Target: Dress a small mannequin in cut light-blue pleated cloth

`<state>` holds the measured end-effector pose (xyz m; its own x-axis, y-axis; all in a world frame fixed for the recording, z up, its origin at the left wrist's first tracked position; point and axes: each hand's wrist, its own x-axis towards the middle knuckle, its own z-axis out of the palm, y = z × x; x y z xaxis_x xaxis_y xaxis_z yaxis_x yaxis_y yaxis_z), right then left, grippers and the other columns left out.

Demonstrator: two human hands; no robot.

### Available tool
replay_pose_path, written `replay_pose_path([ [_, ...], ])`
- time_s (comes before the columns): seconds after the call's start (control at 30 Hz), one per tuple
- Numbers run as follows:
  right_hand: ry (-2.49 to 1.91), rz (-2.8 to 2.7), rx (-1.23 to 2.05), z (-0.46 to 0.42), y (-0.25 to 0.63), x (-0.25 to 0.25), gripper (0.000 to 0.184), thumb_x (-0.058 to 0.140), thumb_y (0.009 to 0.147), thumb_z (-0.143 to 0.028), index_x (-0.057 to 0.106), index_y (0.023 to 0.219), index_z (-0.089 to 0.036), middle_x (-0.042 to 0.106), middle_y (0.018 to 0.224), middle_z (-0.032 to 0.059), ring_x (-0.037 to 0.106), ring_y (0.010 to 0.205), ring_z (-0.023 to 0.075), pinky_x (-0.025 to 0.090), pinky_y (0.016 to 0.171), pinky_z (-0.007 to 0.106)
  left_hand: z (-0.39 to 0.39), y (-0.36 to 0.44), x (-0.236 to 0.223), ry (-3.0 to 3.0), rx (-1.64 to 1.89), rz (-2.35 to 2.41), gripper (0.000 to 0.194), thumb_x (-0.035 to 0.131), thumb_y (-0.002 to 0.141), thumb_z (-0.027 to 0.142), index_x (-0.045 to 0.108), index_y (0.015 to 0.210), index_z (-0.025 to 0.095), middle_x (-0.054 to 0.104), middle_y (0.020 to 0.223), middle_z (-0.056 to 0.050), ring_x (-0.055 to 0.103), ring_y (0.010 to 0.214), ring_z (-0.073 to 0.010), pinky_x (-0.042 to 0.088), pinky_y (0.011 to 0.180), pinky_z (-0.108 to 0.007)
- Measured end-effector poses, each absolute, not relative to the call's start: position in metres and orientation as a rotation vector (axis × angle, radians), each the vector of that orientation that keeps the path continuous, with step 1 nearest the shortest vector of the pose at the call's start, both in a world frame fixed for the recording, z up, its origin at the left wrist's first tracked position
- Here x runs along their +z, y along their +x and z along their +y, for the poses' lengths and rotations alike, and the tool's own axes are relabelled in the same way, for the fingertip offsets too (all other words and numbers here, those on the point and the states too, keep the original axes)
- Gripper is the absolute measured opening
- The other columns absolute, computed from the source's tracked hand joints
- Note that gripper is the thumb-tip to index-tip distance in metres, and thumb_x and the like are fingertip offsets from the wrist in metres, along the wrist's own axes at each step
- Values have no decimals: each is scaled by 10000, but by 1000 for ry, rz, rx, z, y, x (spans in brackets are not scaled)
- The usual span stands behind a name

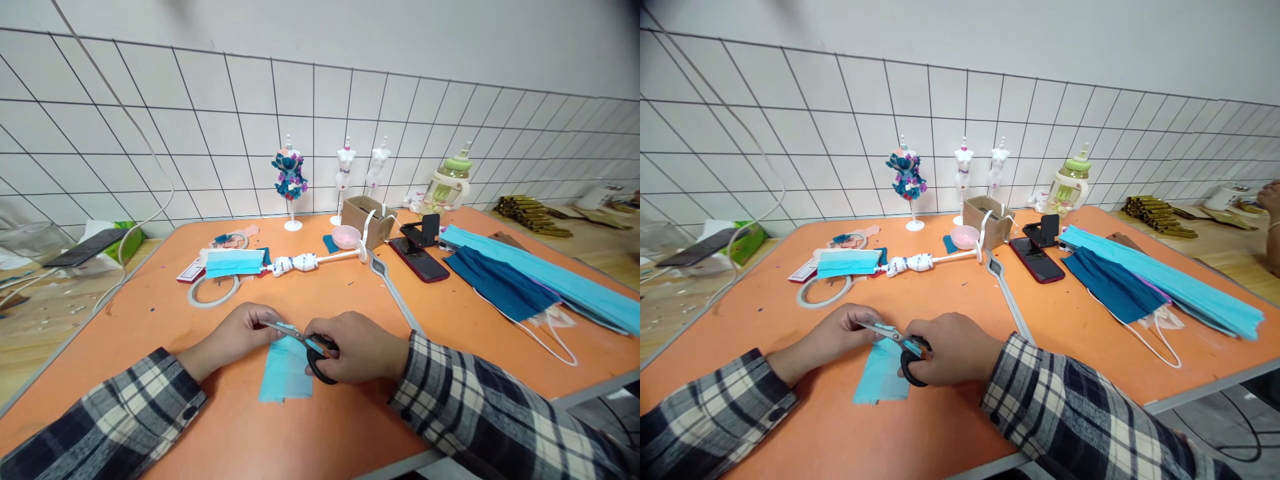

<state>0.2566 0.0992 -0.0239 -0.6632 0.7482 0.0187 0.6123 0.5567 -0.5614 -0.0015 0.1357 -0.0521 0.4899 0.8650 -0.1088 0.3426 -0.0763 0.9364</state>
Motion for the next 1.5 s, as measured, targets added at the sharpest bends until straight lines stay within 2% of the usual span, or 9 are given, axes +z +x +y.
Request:
replay_pose_path([
  [0.13,-1137,-2529,774,98,255,-23,384,725,776,-436,671,1118,-272,681,730,-44,575,637,140,291,568,228,136,-2,-53,1620,623,1039,219,789,721,361,757,765,150,790,767,-60,698,711,-207,533,670,-280],
  [0.3,-1148,-2529,743,99,255,-24,370,713,796,-417,680,1132,-266,708,766,-26,605,668,155,300,567,233,137,-1,-53,1592,650,1007,248,813,716,393,729,723,160,744,660,-11,640,612,-150,478,583,-221],
  [0.43,-1177,-2533,714,101,257,-24,372,691,809,-346,667,1171,-266,726,817,-11,630,711,168,318,591,240,136,-1,-49,1564,667,959,276,798,748,435,720,754,171,760,705,-12,666,657,-165,511,640,-243],
  [0.57,-1183,-2517,747,101,258,-23,403,708,799,-478,652,1139,-269,734,888,-3,646,764,187,327,607,250,136,-2,-46,1536,642,938,275,780,773,439,730,778,169,800,813,-46,705,733,-194,538,709,-280],
  [0.67,-1162,-2546,727,100,258,-23,453,712,785,-536,640,1145,-272,733,941,7,653,807,201,338,637,262,137,-3,-46,1558,595,959,241,795,747,401,741,783,169,802,809,-44,699,710,-189,528,683,-269],
  [0.83,-1150,-2555,715,100,258,-25,397,695,800,-522,636,1103,-273,726,901,-8,641,780,192,324,622,258,137,-2,-47,1576,578,995,214,785,739,366,743,778,160,778,751,-36,670,665,-175,506,641,-253],
  [1.17,-1176,-2567,720,100,258,-20,333,702,794,-429,667,1081,-264,721,830,-16,645,759,187,340,626,248,138,-2,-48,1626,553,1024,265,768,732,411,693,706,158,673,637,8,578,599,-142,440,576,-229],
  [1.33,-1170,-2566,739,100,258,-18,309,692,799,-385,676,1083,-265,720,827,-16,642,746,174,343,621,239,138,-3,-48,1644,538,1043,286,763,729,416,647,663,163,634,600,24,560,581,-136,438,577,-231],
  [1.5,-1156,-2569,742,101,259,-20,247,674,812,-336,680,1045,-253,710,802,-17,620,708,154,334,604,232,138,-4,-48,1652,535,1045,265,753,735,407,654,679,167,660,636,13,585,616,-152,465,606,-247],
])
